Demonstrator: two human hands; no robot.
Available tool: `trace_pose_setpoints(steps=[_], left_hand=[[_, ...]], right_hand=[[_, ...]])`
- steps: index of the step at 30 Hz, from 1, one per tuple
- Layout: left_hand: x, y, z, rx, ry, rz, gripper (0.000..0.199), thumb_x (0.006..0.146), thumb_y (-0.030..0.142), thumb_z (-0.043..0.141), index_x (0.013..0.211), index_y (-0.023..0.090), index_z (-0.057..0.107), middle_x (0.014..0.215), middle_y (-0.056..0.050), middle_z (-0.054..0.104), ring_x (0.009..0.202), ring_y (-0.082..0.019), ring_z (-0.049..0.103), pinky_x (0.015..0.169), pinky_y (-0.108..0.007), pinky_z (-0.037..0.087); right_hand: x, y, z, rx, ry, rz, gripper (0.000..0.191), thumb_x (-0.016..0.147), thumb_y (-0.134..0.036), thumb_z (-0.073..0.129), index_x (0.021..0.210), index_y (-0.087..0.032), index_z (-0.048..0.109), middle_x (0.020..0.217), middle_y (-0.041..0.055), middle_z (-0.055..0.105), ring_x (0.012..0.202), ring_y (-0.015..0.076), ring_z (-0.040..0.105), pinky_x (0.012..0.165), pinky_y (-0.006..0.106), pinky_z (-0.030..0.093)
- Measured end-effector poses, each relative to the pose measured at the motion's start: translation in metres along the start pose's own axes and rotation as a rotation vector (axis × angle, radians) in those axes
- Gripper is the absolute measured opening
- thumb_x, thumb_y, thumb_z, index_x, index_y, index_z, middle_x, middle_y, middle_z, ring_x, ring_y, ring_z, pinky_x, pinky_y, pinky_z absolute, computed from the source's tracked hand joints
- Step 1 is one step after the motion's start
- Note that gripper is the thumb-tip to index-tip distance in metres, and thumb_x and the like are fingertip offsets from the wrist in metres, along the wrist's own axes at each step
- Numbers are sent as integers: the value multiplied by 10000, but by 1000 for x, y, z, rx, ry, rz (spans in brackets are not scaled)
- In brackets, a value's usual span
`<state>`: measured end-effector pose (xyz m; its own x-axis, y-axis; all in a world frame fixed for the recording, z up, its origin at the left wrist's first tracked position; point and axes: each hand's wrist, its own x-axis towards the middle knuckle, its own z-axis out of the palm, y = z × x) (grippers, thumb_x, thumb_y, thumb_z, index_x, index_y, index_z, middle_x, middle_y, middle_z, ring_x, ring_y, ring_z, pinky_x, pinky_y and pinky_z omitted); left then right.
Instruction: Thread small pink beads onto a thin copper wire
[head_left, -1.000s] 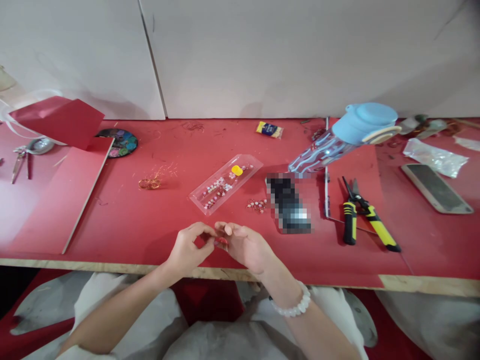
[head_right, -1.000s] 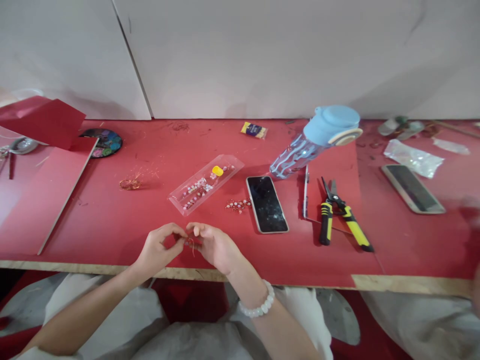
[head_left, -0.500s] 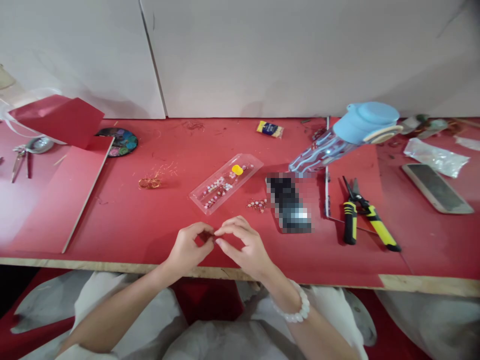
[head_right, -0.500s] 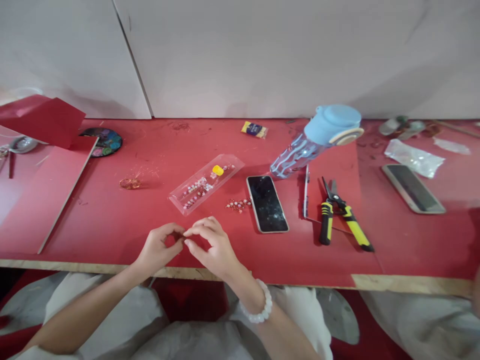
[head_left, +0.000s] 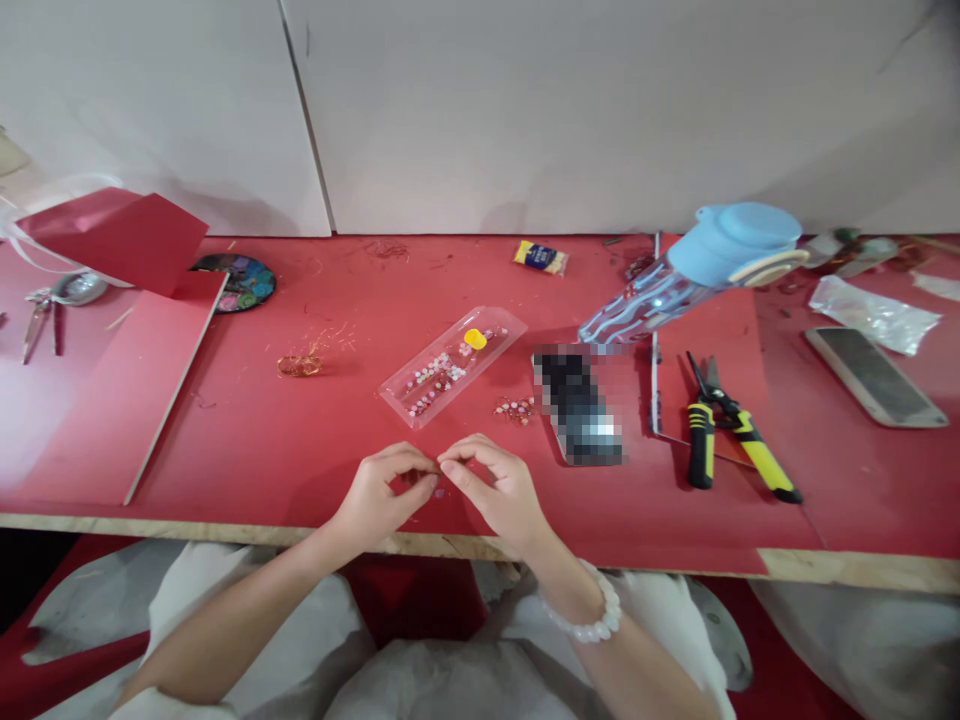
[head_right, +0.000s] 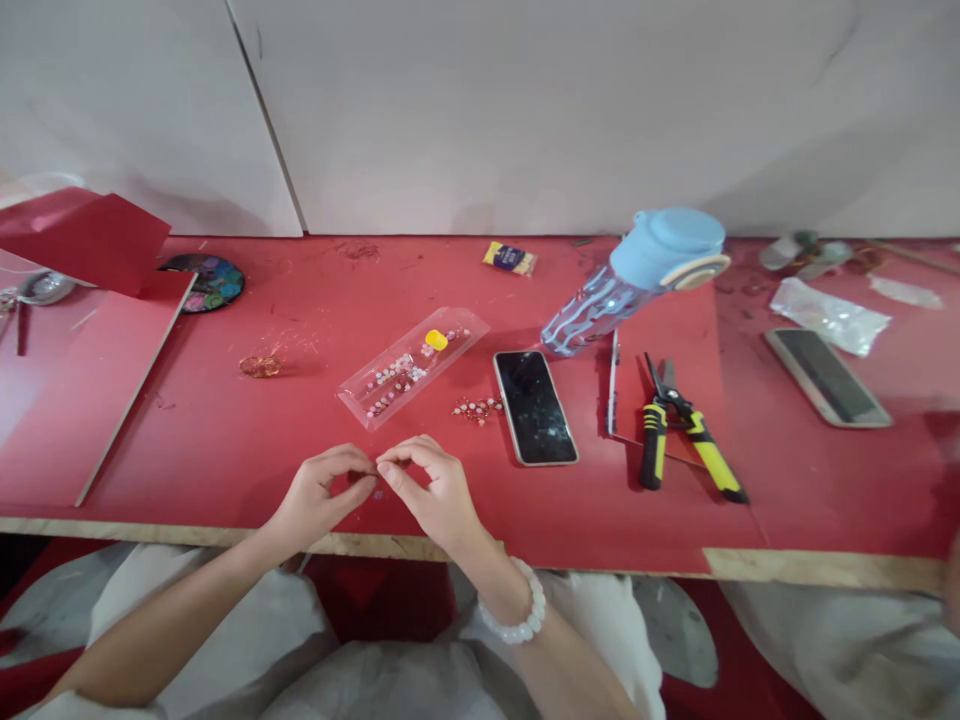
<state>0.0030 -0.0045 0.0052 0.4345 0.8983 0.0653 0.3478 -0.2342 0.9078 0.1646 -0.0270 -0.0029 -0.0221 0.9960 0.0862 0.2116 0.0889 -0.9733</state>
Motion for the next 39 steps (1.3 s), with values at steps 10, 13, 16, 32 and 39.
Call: trace_pose_setpoints(steps=[10,13,16,32,39], left_hand=[[-1,2,-1,54,20,-23,68,752,147,600,729,169,661,702,-21,686,626,-123,609,612,-230,494],[-1,5,-2,33,44,39,72,751,143,604,711,170,658,709,-30,688,638,-126,617,616,-229,505],[-1,5,-2,12,73,88,65,754,151,613,711,169,658,712,-39,692,642,-130,622,627,-236,514],[-5,-8,1,101,177,356,113,776,89,602,837,176,640,719,-31,659,678,-121,590,646,-230,505],[-6,-11,0,161,151,486,173,783,56,574,880,181,645,760,-42,630,700,-120,568,637,-228,500]], right_hand=[[-1,0,0,66,-28,118,110,782,-292,578,752,-203,637,738,17,640,727,150,587,704,282,474],[0,0,1,72,-38,154,122,778,-294,570,725,-197,621,708,8,629,704,143,569,696,274,465],[0,3,2,105,-64,202,141,771,-311,572,710,-190,608,681,3,612,676,136,551,664,263,454],[1,12,11,596,-127,450,247,646,-391,714,631,-181,585,602,-38,566,581,89,495,601,228,398],[0,10,14,772,-207,618,261,613,-351,734,636,-174,543,572,-48,517,551,81,480,585,227,387]])
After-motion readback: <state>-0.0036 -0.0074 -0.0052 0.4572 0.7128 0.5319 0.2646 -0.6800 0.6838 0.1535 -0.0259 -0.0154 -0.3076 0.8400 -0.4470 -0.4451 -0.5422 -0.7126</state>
